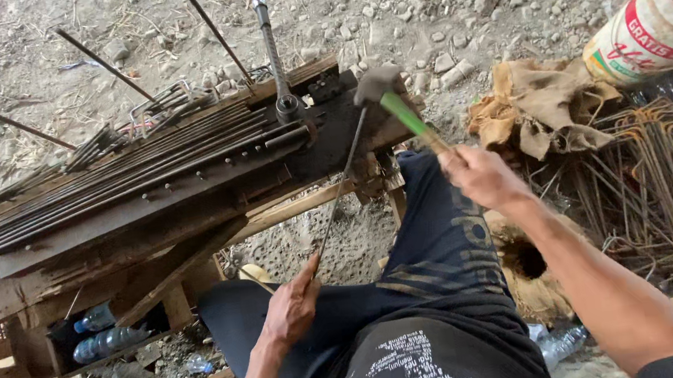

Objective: The person bends metal rods using a manual bending jig. They position the rods in the jig, use a lever to bend them, and occasionally use a hammer to adjust the rods. The person removes the bent rods and places them on the jig.

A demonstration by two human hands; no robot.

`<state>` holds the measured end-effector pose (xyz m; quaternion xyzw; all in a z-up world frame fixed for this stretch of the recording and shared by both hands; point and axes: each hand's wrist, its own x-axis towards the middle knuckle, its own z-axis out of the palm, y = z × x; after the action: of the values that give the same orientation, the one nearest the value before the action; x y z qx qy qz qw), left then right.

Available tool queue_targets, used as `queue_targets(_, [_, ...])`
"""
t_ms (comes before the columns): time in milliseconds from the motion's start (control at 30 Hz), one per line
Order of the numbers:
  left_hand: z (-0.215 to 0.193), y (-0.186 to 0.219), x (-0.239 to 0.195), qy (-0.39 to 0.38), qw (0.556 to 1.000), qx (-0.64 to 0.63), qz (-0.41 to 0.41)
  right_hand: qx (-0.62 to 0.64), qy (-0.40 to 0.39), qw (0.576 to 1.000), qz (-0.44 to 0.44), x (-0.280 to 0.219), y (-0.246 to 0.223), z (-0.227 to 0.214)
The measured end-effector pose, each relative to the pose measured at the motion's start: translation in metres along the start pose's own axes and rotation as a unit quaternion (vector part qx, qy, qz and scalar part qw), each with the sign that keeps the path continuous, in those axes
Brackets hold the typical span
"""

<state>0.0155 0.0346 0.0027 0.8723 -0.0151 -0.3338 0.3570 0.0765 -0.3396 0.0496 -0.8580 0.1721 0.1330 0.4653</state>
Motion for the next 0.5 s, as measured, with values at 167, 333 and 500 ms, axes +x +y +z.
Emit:
queue_targets(167, [-0.003, -0.025, -0.004, 0.039, 0.941, -0.332, 0.052, 0.113, 0.047, 0.989, -0.087, -0.028, -0.040, -0.016])
queue_targets(333, [0.009, -0.055, 0.024, 0.035, 0.785, -0.613, 0.083, 0.188, 0.069, 0.957, -0.208, -0.016, -0.033, -0.007])
queue_targets(500, [0.009, -0.057, 0.025, 0.019, 0.749, -0.660, 0.056, -0.121, -0.021, 0.992, -0.030, 0.011, 0.022, 0.014])
